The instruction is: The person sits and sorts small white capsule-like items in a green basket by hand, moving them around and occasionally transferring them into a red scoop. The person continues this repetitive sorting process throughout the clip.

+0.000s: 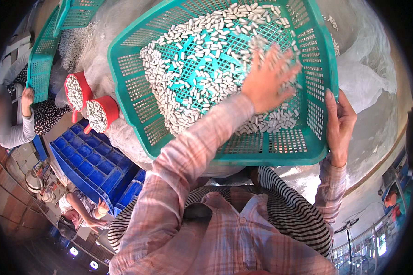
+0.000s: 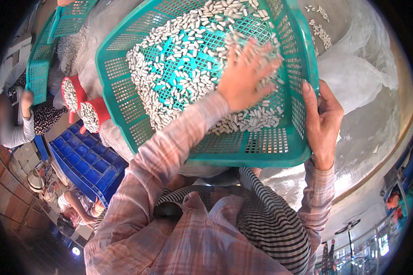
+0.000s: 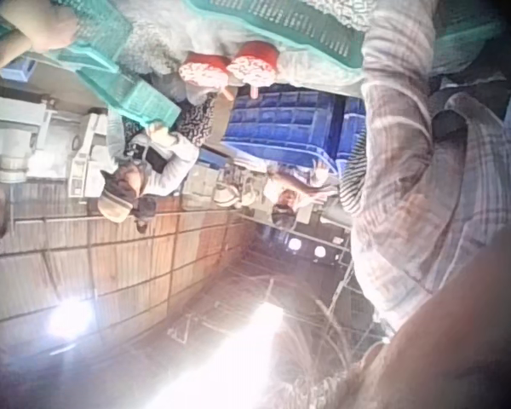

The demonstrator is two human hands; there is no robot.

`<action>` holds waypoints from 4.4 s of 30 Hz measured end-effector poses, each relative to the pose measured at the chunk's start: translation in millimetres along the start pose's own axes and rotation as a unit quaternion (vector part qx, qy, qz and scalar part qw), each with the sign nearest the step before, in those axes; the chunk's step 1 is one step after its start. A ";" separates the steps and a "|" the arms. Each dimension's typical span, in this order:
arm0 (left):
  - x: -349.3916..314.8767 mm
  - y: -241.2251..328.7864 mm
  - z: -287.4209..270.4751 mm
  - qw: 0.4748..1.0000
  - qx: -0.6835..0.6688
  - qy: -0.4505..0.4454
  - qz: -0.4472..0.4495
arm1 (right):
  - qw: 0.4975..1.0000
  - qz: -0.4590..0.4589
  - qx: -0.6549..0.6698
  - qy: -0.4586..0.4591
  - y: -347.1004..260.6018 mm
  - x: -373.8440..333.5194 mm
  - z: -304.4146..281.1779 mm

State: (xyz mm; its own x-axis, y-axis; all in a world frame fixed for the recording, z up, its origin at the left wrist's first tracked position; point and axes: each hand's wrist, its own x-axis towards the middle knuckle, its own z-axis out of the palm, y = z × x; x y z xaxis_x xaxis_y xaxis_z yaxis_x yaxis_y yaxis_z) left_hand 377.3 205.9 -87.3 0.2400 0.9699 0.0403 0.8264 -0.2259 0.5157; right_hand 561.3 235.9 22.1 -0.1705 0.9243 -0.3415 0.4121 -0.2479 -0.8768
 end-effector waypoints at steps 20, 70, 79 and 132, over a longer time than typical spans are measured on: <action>14.7 -59.5 -7.0 0.977 0.066 0.153 -0.131 | 0.999 0.006 0.033 0.019 -0.8 -4.1 9.3; 89.3 -26.8 -111.0 0.953 -0.152 0.248 0.087 | 0.992 -0.012 0.113 0.045 58.1 -4.9 6.4; -95.6 -5.3 12.1 0.992 -0.023 -0.099 0.070 | 0.993 -0.011 0.113 0.024 65.2 -3.3 3.2; -124.1 -123.9 -94.2 0.994 0.070 0.057 -0.062 | 0.998 -0.053 0.032 0.028 74.3 -5.6 -0.1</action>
State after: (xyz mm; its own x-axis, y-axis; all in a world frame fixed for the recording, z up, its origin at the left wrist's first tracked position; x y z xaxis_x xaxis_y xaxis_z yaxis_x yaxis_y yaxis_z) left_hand 197.1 122.0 -75.6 0.0796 0.9932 0.0848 0.9104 -0.1071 0.3997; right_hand 592.9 212.3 -41.1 -0.1582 0.9606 -0.2283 0.3357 -0.1651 -0.9274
